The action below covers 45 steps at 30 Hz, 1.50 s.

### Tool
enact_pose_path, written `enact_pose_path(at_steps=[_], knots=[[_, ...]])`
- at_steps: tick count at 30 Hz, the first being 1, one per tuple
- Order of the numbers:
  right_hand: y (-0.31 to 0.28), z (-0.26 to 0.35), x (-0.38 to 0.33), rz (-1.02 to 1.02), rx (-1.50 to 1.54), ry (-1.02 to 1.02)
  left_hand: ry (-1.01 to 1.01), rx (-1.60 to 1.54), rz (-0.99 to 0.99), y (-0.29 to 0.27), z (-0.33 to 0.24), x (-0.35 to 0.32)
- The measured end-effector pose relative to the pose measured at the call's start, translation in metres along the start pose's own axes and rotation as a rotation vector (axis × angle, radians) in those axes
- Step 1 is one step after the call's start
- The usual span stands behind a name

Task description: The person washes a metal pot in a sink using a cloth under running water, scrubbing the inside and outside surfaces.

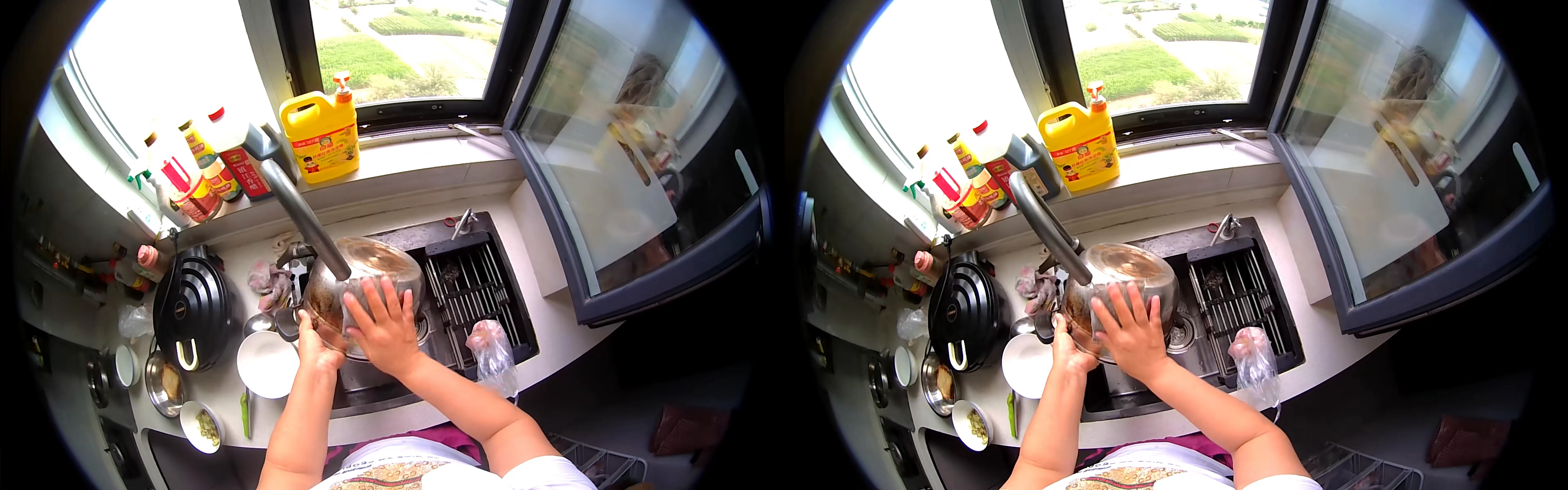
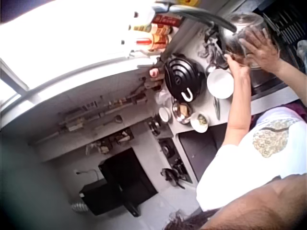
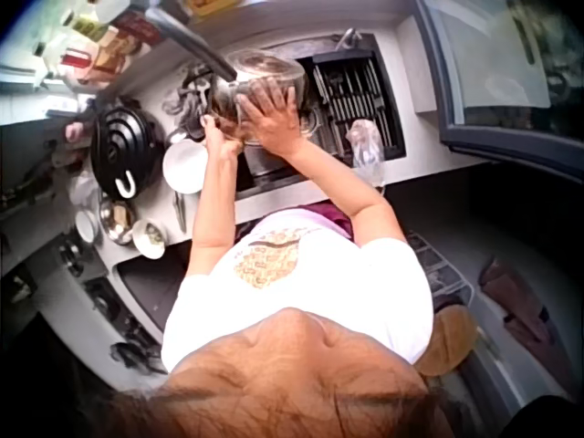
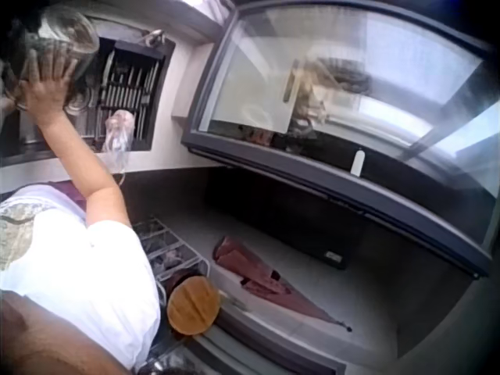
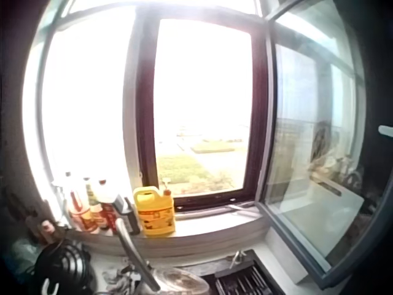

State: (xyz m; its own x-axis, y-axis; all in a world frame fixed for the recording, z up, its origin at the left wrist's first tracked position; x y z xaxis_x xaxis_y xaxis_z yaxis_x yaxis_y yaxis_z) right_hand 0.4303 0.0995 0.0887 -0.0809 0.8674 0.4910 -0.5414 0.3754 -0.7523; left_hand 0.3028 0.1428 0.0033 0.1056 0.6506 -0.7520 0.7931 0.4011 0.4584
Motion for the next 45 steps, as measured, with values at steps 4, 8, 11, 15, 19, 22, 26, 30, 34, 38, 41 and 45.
enact_pose_path(at_steps=[4, 8, 11, 15, 19, 22, 26, 30, 34, 38, 41, 45], knots=[[0.028, -0.018, -0.061, -0.154, 0.161, 0.091, -0.034, -0.176, 0.062, -0.026, 0.011, 0.020], [0.040, -0.062, -0.087, -0.345, 0.604, 0.530, -0.063, -0.204, 0.032, -0.033, 0.018, 0.003], [0.084, -0.148, -0.121, -0.527, 0.747, 0.851, -0.091, -0.192, 0.145, -0.041, 0.032, 0.002], [0.070, -0.196, -0.118, -0.504, 1.125, 1.177, -0.106, -0.160, 0.175, -0.031, 0.049, -0.017], [0.051, -0.221, -0.118, -0.256, 1.072, 1.417, -0.043, -0.129, 0.182, -0.039, 0.062, -0.014], [0.018, -0.201, -0.106, -0.177, 1.229, 1.602, -0.114, -0.144, 0.223, -0.044, 0.072, -0.015], [-0.013, -0.198, -0.094, -0.153, 1.039, 1.324, -0.256, -0.147, 0.327, -0.037, 0.091, -0.015], [-0.039, -0.172, -0.063, -0.297, 1.004, 1.021, -0.213, -0.106, 0.537, -0.040, 0.116, -0.006], [-0.042, -0.137, -0.027, -0.240, 0.889, 0.821, -0.122, -0.113, 0.637, -0.044, 0.130, 0.006], [-0.044, -0.087, 0.010, -0.154, 0.648, 0.555, -0.190, -0.337, 0.520, -0.038, 0.115, -0.014], [-0.043, -0.044, 0.029, -0.050, 0.454, 0.304, -0.342, -0.350, 0.404, -0.086, 0.119, -0.001], [-0.017, -0.022, 0.020, 0.095, 0.226, -0.027, -0.254, 0.163, 0.250, -0.086, 0.088, -0.003]])
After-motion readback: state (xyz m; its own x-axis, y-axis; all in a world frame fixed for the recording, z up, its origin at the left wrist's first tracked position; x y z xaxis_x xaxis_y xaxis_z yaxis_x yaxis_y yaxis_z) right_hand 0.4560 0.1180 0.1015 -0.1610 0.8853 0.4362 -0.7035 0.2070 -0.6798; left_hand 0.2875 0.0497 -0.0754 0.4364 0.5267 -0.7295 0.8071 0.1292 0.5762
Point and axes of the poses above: each hand's wrist, its own x-axis towards the middle knuckle, its own y-axis out of the palm, z = x × y, the point moved 5 cm from there along x, towards the middle knuckle, and after that the axes turned 12 degrees about x, right-handed, at the moved point
